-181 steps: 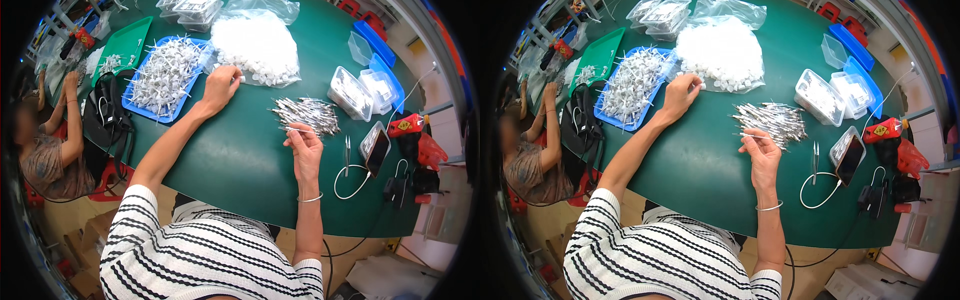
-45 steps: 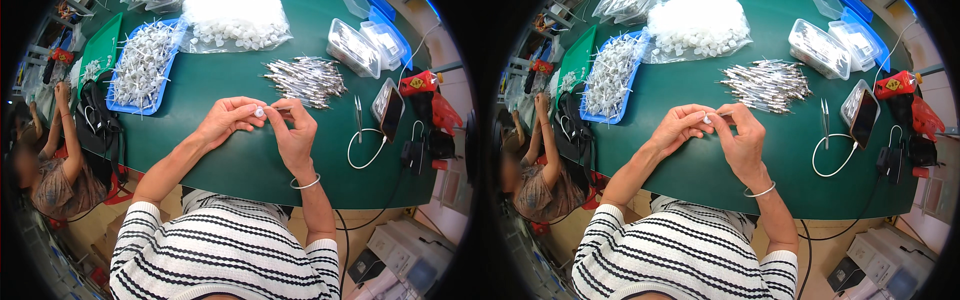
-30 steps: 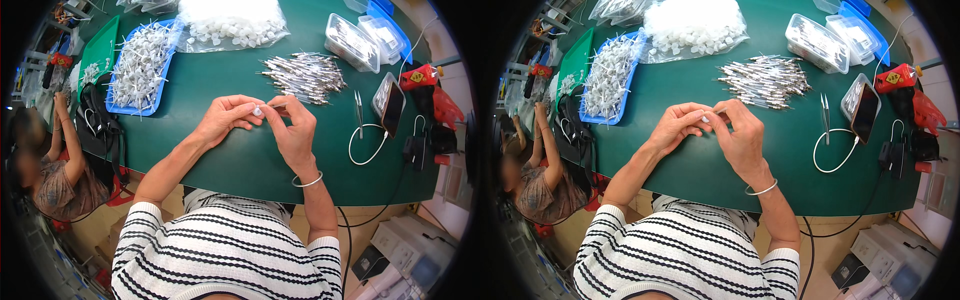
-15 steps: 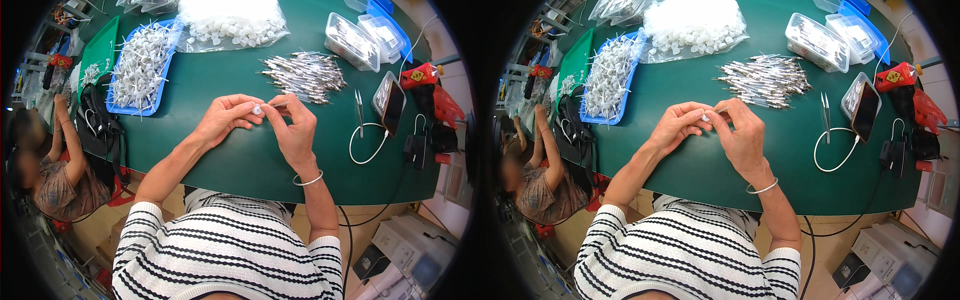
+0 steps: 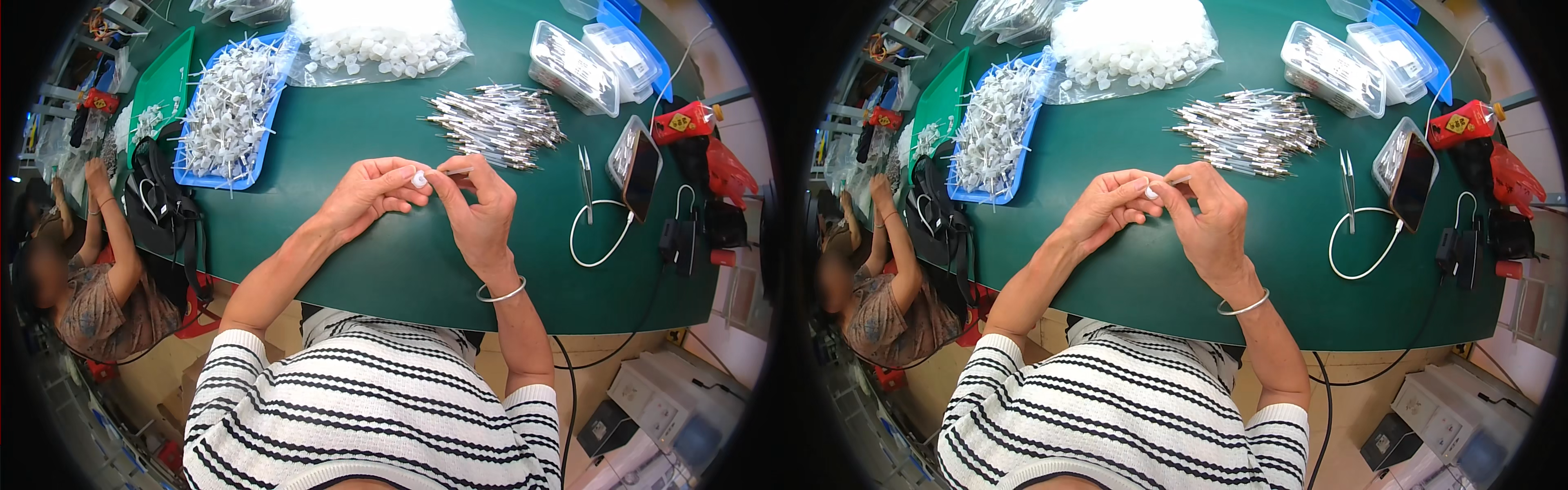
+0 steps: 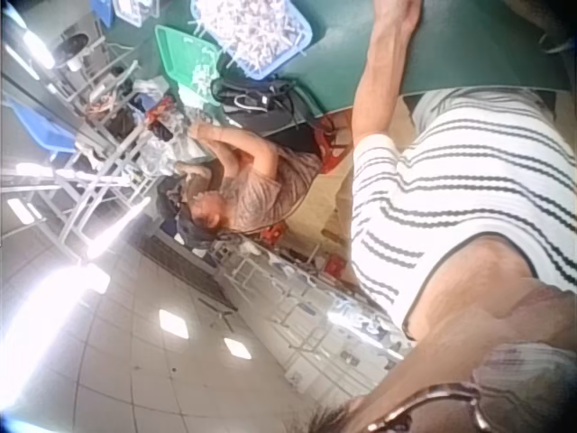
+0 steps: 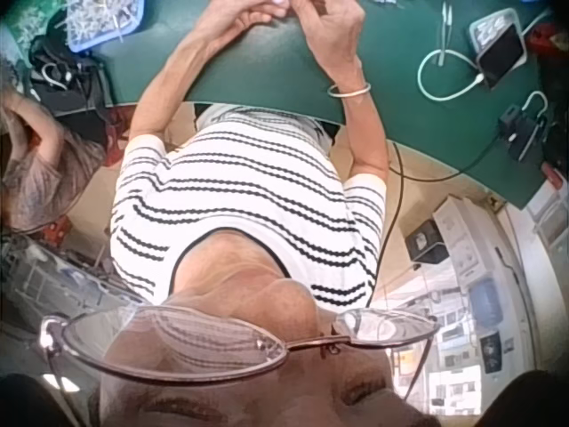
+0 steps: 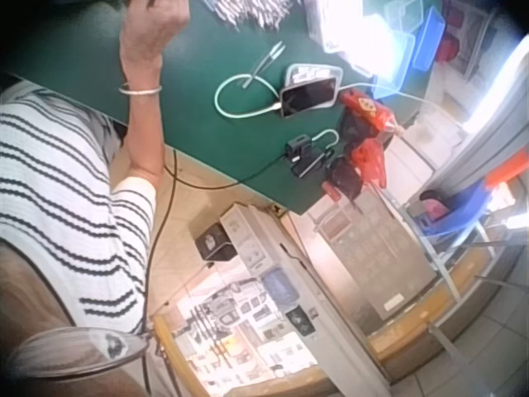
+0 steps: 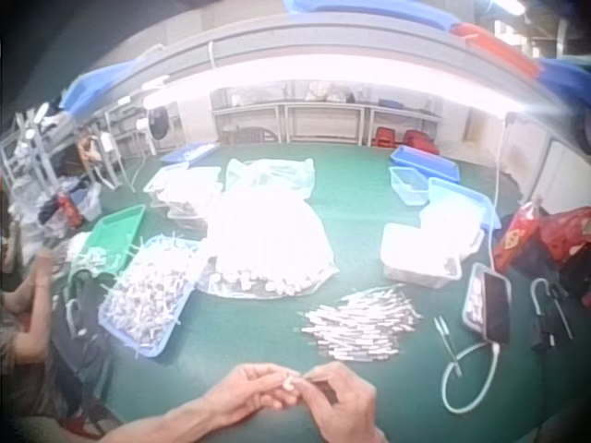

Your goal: The person repeatedly picks up small white plastic caps and metal rods from a green worktable, inserts the rods into the caps, and places the assembled units into a blue tray. The process is continuous and repetitive throughout the clip.

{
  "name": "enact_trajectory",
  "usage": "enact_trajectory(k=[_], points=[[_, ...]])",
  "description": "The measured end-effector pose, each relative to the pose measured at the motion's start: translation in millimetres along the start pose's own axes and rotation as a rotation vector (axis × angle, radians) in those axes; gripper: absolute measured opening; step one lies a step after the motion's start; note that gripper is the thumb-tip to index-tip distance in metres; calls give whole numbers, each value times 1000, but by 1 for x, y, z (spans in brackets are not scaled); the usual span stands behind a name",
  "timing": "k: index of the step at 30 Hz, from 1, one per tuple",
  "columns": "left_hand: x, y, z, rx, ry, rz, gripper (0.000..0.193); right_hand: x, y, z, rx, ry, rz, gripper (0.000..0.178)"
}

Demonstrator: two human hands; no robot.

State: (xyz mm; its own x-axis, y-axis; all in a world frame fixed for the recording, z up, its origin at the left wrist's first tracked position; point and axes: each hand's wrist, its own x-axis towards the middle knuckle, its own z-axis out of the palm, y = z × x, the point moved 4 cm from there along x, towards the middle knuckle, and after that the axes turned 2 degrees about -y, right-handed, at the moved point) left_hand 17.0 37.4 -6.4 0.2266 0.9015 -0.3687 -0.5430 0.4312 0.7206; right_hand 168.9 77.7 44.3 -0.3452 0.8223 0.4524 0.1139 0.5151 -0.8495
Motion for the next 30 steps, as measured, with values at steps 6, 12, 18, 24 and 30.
enact_trajectory(k=[6, 12, 18, 24, 30], points=[[1, 0, -1, 37, 1, 22, 27, 0, 0, 0, 21, -15, 6, 12], [1, 0, -2, 92, 11, 50, 26, 0, 0, 0, -5, -48, 10, 12], [1, 2, -2, 142, 21, 87, 24, 2, 0, -1, -18, -45, -12, 14], [0, 3, -1, 165, 31, 91, 24, 2, 0, -2, -31, -67, -17, 14], [-1, 2, -1, 140, 38, 82, 23, 2, 1, -2, -38, -75, -9, 14]])
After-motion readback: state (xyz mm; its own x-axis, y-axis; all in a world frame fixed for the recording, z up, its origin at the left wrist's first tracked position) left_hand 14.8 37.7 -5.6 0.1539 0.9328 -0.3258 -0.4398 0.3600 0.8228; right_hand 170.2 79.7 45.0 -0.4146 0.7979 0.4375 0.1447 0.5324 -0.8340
